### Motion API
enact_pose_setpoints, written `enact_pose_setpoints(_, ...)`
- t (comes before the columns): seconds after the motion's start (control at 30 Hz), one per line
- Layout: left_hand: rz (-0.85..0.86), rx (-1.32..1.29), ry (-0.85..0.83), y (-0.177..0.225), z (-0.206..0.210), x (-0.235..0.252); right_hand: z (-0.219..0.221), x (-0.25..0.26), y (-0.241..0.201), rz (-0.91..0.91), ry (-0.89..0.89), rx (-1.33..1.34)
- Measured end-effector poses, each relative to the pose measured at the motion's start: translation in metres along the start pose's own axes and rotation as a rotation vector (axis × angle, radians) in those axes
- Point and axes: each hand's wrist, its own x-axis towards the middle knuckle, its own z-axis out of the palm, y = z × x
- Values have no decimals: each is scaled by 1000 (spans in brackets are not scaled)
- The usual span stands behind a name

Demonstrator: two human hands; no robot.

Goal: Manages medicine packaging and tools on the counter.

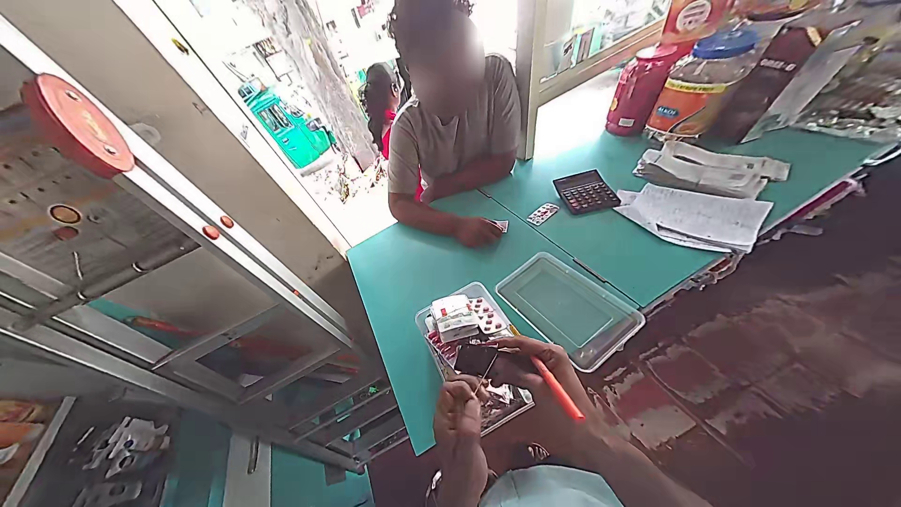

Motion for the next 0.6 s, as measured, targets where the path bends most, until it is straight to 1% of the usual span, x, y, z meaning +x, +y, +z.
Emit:
enact_pose_setpoints(0.07,-52,-309,49,8,0,-3,1,1,-6,-5,-29,38)
enact_pose_setpoints(0.13,-48,-391,47,14,-6,-4,1,3,-12,0,-78,46)
enact_pose_setpoints(0.2,-36,-271,-3,20,-19,-7,-1,3,-12,-5,-120,54)
enact_pose_setpoints(0.3,-59,14,-82,33,-44,-6,-7,4,-11,-41,-204,36)
enact_pose_setpoints(0.37,-83,89,-124,42,-55,-1,-8,3,-11,-51,-314,-6)
enact_pose_setpoints(0.5,-135,44,-152,53,-59,18,-3,4,-11,-103,-580,-70)
enact_pose_setpoints(0.6,-259,-97,-199,52,-53,28,-1,10,-19,-155,-833,-175)
